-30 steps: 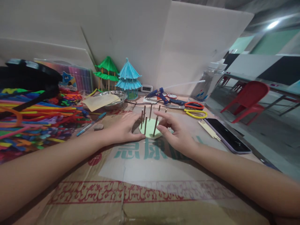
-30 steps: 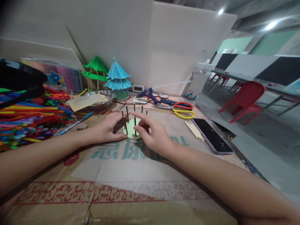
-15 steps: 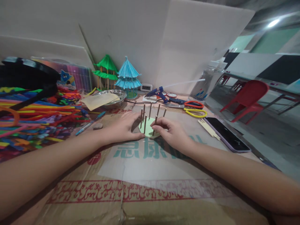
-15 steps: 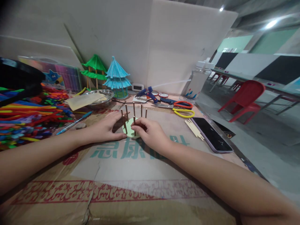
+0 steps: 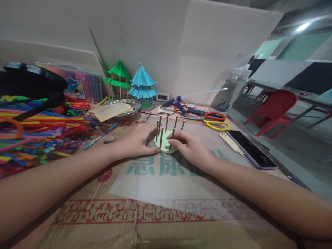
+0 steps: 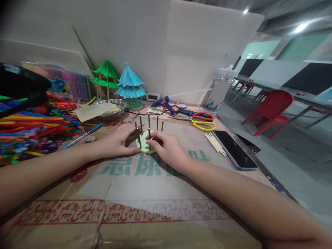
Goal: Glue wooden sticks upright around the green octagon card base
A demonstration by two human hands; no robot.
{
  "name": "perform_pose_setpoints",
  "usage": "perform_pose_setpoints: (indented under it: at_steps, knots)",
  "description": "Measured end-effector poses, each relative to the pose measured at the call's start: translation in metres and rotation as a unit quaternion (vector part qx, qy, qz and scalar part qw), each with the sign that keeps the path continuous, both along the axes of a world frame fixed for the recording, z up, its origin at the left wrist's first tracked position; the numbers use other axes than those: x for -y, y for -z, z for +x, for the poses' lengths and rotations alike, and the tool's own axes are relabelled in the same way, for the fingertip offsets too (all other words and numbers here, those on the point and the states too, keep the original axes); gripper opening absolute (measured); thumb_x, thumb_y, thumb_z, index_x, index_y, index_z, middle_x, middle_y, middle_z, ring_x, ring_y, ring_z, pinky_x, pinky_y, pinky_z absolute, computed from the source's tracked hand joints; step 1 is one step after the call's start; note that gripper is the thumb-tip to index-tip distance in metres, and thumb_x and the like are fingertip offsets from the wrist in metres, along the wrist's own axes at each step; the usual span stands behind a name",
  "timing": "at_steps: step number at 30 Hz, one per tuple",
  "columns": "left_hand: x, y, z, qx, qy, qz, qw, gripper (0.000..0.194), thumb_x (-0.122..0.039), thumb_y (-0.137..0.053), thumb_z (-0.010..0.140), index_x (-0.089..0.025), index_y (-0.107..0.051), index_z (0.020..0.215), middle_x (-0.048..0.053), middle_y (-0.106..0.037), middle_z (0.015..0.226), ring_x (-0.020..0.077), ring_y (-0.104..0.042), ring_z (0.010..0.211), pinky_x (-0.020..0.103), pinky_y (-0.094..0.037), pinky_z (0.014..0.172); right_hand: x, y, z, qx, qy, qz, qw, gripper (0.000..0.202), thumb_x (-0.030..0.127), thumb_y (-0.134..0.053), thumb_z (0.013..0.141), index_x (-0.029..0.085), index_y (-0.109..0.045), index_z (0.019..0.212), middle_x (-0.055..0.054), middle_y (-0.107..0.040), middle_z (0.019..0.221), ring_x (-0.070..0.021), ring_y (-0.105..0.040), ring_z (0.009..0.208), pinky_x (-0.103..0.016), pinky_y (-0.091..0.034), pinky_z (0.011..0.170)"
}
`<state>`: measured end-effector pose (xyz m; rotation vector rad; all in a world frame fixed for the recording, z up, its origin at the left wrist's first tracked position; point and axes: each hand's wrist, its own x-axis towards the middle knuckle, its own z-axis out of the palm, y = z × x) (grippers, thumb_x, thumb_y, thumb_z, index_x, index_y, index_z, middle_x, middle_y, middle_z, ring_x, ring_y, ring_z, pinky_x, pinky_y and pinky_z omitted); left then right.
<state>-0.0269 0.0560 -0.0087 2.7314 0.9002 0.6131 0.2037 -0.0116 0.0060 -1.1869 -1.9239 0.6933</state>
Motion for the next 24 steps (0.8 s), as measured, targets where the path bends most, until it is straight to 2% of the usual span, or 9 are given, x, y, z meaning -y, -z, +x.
perform_pose_setpoints:
  at_steps: [3,6,18,24]
  knots:
    - [-0.0002,0.0004,-0.0005,0.009,0.006,-0.001,1.0,0.067,-0.055,-0.067,0.085,-0.025,-0.046,0.14,0.012,-0.059,0.131,0.0348,-0.054,0.119,0.049,-0.043,0.102,-0.0006,0.003,0.0017,-0.005,-0.001,-0.008,1.0,0.029,0.036,-0.059,0.092,0.017,-0.065,0.114,0.001,-0.065,0.072,-0.0151,-0.062,0.066,-0.028,-0.048,0.064]
    - [0.0001,0.0001,-0.0008,0.015,0.01,-0.008,1.0,0.07,-0.056,-0.068,0.084,-0.025,-0.044,0.142,0.012,-0.057,0.136,0.0355,-0.053,0.123,0.05,-0.042,0.104,-0.0008,0.0032,0.0029,-0.011,-0.007,-0.011,1.0,0.033,0.036,-0.059,0.093,0.017,-0.062,0.119,0.002,-0.061,0.071,-0.0147,-0.06,0.065,-0.028,-0.048,0.064]
    - [0.003,-0.0035,0.0004,0.015,0.013,-0.01,1.0,0.067,-0.054,-0.068,0.085,-0.021,-0.048,0.139,0.013,-0.058,0.135,0.0355,-0.052,0.125,0.048,-0.041,0.106,-0.0001,0.0069,0.0045,-0.026,-0.011,-0.018,0.999,0.025,0.038,-0.057,0.095,0.019,-0.061,0.111,0.0,-0.063,0.075,-0.0149,-0.061,0.068,-0.028,-0.05,0.064]
    - [0.005,-0.0062,0.0016,0.006,0.0,-0.019,1.0,0.058,-0.053,-0.067,0.084,-0.018,-0.052,0.128,0.014,-0.061,0.126,0.0351,-0.055,0.119,0.049,-0.043,0.101,0.0,0.0052,0.0042,-0.029,-0.011,-0.015,0.999,0.023,0.036,-0.057,0.095,0.019,-0.061,0.11,0.0,-0.064,0.075,-0.0145,-0.061,0.067,-0.028,-0.05,0.064]
